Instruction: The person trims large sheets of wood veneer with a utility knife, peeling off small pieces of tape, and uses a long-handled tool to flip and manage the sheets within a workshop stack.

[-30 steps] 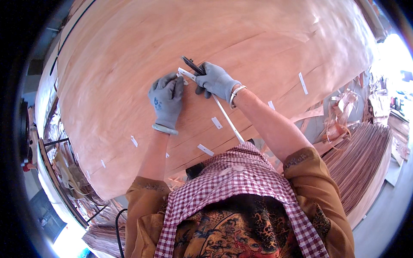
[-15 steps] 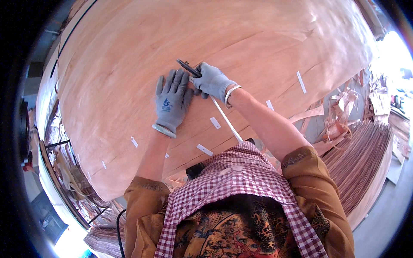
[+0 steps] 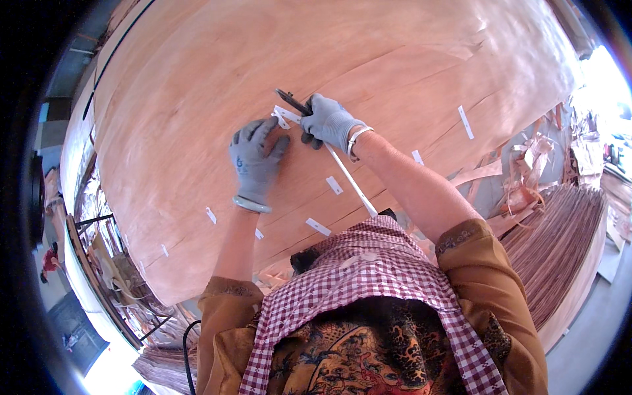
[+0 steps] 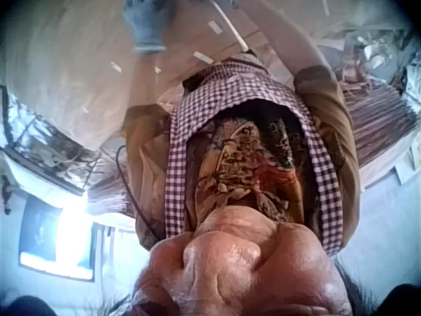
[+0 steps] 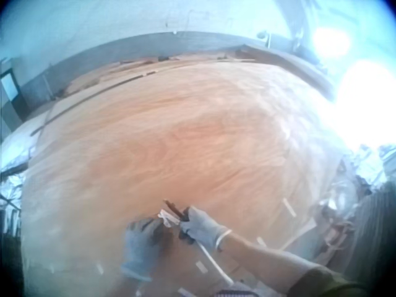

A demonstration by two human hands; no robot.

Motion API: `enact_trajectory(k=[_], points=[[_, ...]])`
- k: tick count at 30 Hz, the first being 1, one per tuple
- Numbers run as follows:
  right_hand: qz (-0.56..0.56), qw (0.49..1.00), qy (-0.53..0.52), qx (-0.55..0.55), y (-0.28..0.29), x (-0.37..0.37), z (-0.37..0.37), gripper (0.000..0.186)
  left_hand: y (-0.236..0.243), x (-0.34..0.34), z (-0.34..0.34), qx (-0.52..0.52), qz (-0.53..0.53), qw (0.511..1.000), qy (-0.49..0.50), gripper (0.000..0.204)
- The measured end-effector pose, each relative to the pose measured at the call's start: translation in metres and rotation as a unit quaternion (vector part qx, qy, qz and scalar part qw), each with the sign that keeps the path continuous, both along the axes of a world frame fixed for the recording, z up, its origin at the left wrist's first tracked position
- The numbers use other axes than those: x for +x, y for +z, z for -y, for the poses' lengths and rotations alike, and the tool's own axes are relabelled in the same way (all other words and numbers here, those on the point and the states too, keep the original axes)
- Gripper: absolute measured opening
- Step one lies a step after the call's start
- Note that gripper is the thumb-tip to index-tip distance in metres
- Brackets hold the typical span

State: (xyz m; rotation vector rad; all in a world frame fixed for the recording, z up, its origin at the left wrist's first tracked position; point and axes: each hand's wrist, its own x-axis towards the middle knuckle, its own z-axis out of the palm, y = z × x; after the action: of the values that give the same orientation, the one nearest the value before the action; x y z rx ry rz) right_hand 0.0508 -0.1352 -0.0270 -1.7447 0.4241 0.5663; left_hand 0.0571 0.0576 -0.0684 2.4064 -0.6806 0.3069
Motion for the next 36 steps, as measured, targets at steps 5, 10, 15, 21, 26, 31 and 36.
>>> enact_trajectory(k=[5, 10, 15, 21, 26, 31, 36], points=[[0.002, 1.0, -0.011, 0.0, 0.001, -0.002, -0.002, 0.017, 0.013, 0.003, 0.013, 0.085, -0.022, 0.996, -0.027, 0.025], [0.003, 1.0, -0.003, 0.0, 0.002, -0.002, -0.002, 0.018, 0.002, 0.008, 0.004, 0.015, 0.024, 1.0, 0.006, 0.016], [-0.003, 1.0, -0.007, 0.008, 0.004, -0.002, 0.001, 0.02, 0.015, -0.001, 0.004, -0.213, -0.189, 0.957, 0.06, 0.007], [-0.016, 1.0, -0.009, 0.003, 0.006, -0.001, -0.001, 0.021, 0.02, -0.003, 0.011, -0.234, -0.199, 0.94, 0.148, 0.008], [-0.002, 1.0, -0.012, 0.015, 0.004, -0.004, 0.001, 0.023, 0.022, -0.003, -0.001, 0.031, 0.025, 0.997, 0.059, 0.019], [0.001, 1.0, -0.014, 0.022, 0.002, -0.004, 0.0, 0.022, 0.016, -0.012, 0.002, 0.138, 0.111, 0.984, -0.004, 0.029], [0.007, 0.999, -0.016, 0.028, -0.002, -0.003, 0.002, 0.019, 0.008, -0.008, 0.004, 0.124, 0.073, 0.989, -0.02, 0.031]])
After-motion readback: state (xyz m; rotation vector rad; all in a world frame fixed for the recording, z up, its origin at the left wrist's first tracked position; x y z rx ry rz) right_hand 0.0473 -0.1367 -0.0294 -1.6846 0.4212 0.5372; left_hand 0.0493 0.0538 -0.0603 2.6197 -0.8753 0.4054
